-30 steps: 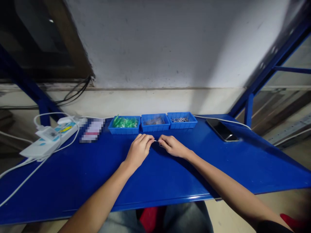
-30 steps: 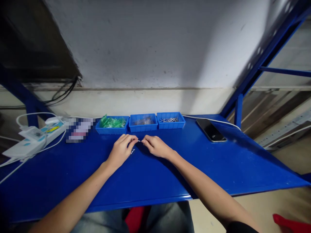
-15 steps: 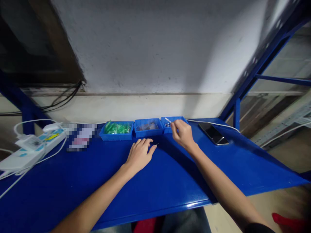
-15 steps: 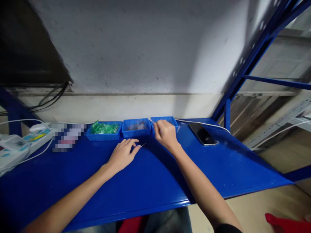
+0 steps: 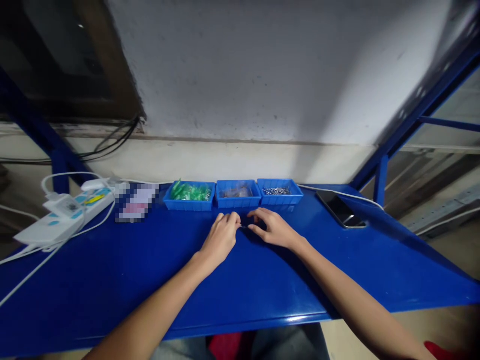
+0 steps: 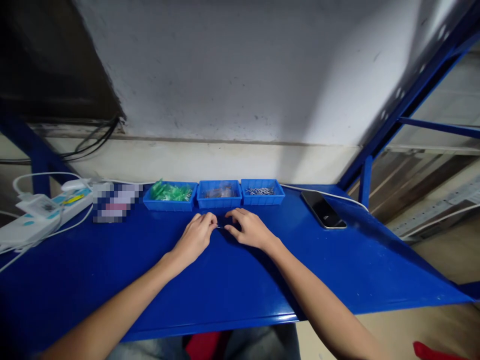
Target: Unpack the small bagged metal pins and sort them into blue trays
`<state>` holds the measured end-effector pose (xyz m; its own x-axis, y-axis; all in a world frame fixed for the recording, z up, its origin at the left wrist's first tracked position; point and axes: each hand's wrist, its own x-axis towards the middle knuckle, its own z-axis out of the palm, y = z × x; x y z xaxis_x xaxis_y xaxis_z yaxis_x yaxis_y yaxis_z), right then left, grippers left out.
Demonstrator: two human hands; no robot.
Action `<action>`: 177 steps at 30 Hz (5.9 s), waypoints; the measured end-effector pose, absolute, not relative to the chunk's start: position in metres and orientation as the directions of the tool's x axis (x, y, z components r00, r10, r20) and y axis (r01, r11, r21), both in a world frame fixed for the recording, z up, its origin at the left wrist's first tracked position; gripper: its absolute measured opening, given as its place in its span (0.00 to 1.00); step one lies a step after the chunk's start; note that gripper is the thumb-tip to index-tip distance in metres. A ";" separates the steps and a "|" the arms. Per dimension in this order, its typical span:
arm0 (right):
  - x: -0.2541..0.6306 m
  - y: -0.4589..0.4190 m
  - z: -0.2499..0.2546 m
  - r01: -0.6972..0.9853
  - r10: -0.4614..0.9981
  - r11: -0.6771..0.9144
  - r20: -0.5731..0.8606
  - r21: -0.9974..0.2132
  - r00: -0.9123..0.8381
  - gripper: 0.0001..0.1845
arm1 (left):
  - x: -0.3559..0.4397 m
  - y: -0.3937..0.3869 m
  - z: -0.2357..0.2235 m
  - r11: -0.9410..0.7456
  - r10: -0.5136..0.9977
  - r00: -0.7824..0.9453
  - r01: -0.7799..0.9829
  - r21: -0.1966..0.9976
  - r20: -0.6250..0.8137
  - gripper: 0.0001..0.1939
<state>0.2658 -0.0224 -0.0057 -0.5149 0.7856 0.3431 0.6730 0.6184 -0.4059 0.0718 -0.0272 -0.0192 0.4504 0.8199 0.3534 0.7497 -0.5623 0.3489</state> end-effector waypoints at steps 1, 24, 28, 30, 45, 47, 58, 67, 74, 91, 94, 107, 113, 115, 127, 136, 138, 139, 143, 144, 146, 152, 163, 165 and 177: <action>0.265 -0.022 -0.006 0.666 0.779 0.627 0.355 -0.405 -0.517 0.13 | 0.068 -0.026 -0.018 -0.539 0.835 0.400 0.733 0.415 0.378 0.04; 0.252 -0.034 0.001 0.689 0.639 0.712 0.533 -0.137 -0.555 0.13 | 0.062 -0.029 -0.004 -0.582 0.803 0.353 0.636 0.507 0.480 0.13; 0.251 -0.036 0.006 0.670 0.597 0.736 0.561 -0.098 -0.574 0.14 | 0.058 -0.027 0.003 -0.550 0.830 0.356 0.658 0.515 0.430 0.18; 0.257 -0.037 0.011 0.660 0.559 0.744 0.634 -0.101 -0.534 0.14 | 0.050 -0.025 0.010 -0.542 0.840 0.407 0.640 0.544 0.358 0.19; 0.310 -0.011 0.008 0.948 0.942 0.075 0.333 -0.310 0.034 0.19 | 0.017 -0.006 -0.006 -0.405 0.881 0.469 0.682 0.609 0.061 0.05; 0.288 -0.015 0.001 0.875 0.974 0.141 0.225 -0.463 -0.038 0.24 | 0.028 -0.009 -0.006 -0.454 0.880 0.429 0.634 0.626 0.204 0.03; 0.237 -0.031 -0.010 0.079 0.993 0.078 0.071 -0.994 -0.096 0.13 | 0.059 -0.034 -0.004 -0.651 0.754 0.479 0.447 0.614 0.450 0.07; 0.242 -0.038 -0.011 0.510 0.714 0.676 0.644 -0.532 -0.274 0.07 | 0.063 -0.025 -0.007 0.045 0.944 0.330 -0.044 0.998 -0.028 0.21; 0.232 -0.040 -0.006 0.383 0.889 0.458 0.415 -0.802 -0.193 0.14 | 0.058 -0.026 -0.007 -0.469 0.882 0.201 0.279 0.838 0.426 0.08; 0.242 -0.012 0.063 0.773 0.309 0.590 0.950 -0.236 0.054 0.15 | 0.062 -0.040 -0.014 -0.685 0.717 0.623 0.547 0.482 0.313 0.14; 0.236 0.002 0.034 0.837 0.659 0.527 0.691 -0.146 -0.295 0.18 | 0.062 -0.041 -0.012 -0.660 0.725 0.643 0.546 0.516 0.246 0.15; 0.248 -0.001 -0.013 0.903 0.814 0.410 0.500 -0.132 -0.296 0.11 | 0.052 -0.028 -0.003 -0.523 0.832 0.189 0.578 0.626 0.521 0.14; 0.270 -0.009 -0.026 0.769 0.683 0.624 0.577 -0.141 -0.449 0.13 | 0.031 -0.009 0.001 -0.484 0.787 -0.066 0.551 0.680 0.614 0.20; 0.273 -0.007 -0.029 0.745 0.654 0.651 0.606 -0.145 -0.454 0.14 | 0.031 -0.006 -0.005 -0.451 0.839 -0.006 0.552 0.701 0.544 0.23; 0.277 0.011 -0.021 0.864 0.767 0.477 0.557 -0.161 -0.319 0.14 | 0.043 -0.008 -0.014 -0.458 0.872 0.189 0.643 0.614 0.451 0.13; 0.310 0.015 -0.008 0.945 0.786 0.257 0.613 -0.202 -0.083 0.21 | 0.033 -0.005 -0.009 -0.268 0.963 0.187 0.605 0.750 0.193 0.23; 0.324 0.009 -0.006 0.973 0.812 0.082 0.581 -0.217 0.061 0.15 | 0.032 -0.007 -0.005 -0.218 0.975 0.166 0.609 0.763 0.146 0.22; 0.329 0.003 -0.006 0.979 0.835 0.033 0.544 -0.200 0.083 0.14 | 0.032 -0.009 -0.003 -0.209 0.977 0.167 0.623 0.754 0.133 0.20; 0.336 -0.034 -0.005 0.980 0.874 0.098 0.486 -0.173 -0.002 0.14 | 0.038 -0.017 0.002 -0.233 0.968 0.227 0.662 0.712 0.105 0.21; 0.337 -0.041 -0.005 0.974 0.852 0.101 0.523 -0.204 0.021 0.15 | 0.041 -0.019 0.002 -0.244 0.964 0.245 0.661 0.710 0.103 0.21; 0.343 -0.047 -0.005 0.954 0.797 0.024 0.581 -0.300 0.163 0.19 | 0.048 -0.023 -0.001 -0.272 0.956 0.269 0.649 0.710 0.121 0.19; 0.378 -0.024 -0.024 0.690 0.811 -0.209 0.271 -0.693 0.518 0.23 | 0.063 -0.023 -0.014 -0.272 0.958 0.084 0.554 0.787 0.272 0.11; 0.328 0.003 -0.011 0.735 0.664 -0.029 0.537 -0.677 0.520 0.11 | 0.079 0.014 0.027 -0.198 0.855 -0.119 0.825 0.530 0.505 0.07; 0.316 0.003 -0.005 0.754 0.634 -0.002 0.582 -0.657 0.509 0.12 | 0.086 0.017 0.025 -0.208 0.837 -0.123 0.830 0.518 0.534 0.08; 0.298 -0.011 -0.007 0.864 0.566 0.069 0.733 -0.499 0.378 0.12 | 0.102 -0.002 -0.014 -0.323 0.899 -0.021 0.642 0.695 0.437 0.37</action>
